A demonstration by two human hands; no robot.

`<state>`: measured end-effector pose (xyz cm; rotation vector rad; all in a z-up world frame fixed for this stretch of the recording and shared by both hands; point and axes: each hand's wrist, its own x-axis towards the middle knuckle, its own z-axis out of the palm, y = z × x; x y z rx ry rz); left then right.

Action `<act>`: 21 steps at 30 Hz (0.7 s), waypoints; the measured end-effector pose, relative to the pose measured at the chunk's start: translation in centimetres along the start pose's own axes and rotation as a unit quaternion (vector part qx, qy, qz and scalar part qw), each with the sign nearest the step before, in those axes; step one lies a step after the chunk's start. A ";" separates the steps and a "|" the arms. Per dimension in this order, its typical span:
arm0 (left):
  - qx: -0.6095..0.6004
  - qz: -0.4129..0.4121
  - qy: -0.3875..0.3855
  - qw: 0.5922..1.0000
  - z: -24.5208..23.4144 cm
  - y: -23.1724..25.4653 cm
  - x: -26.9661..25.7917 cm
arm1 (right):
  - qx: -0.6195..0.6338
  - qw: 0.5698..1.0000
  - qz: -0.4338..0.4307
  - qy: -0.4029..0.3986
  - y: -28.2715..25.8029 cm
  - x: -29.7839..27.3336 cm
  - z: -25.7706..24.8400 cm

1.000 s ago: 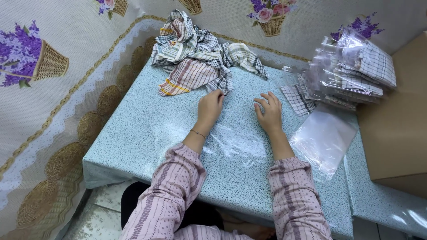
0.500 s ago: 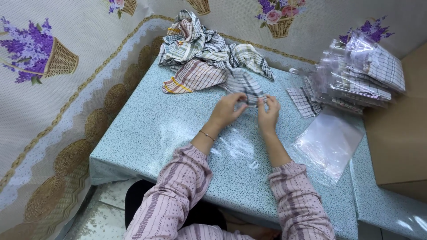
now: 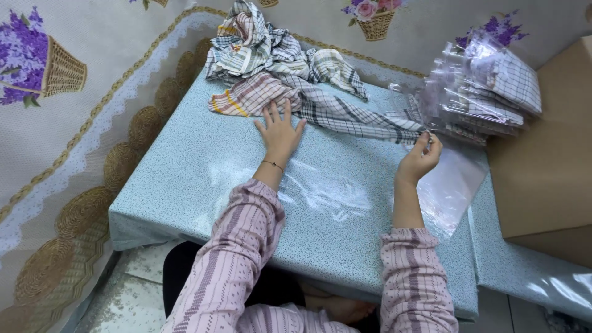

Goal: Folding a checkered cloth precisely and placing it into a clear plastic bag for retail packaging.

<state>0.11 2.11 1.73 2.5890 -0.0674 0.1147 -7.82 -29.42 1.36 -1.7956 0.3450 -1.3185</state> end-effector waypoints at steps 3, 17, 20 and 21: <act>0.006 -0.037 -0.007 0.999 -0.7 0.7 1.4 | -0.047 0.998 -0.019 0.050 0.8 0.9 -2.4; -0.237 0.248 -0.009 0.939 2.1 7.6 -5.3 | -0.080 0.956 -0.167 -0.226 -1.8 -4.9 3.4; -0.271 0.282 -0.071 0.917 6.3 7.5 -5.0 | -0.047 0.942 -0.233 -0.238 -2.1 -6.2 4.3; -0.288 0.264 -0.066 0.918 6.2 7.2 -5.2 | -0.048 0.939 -0.257 -0.225 -2.0 -6.2 4.3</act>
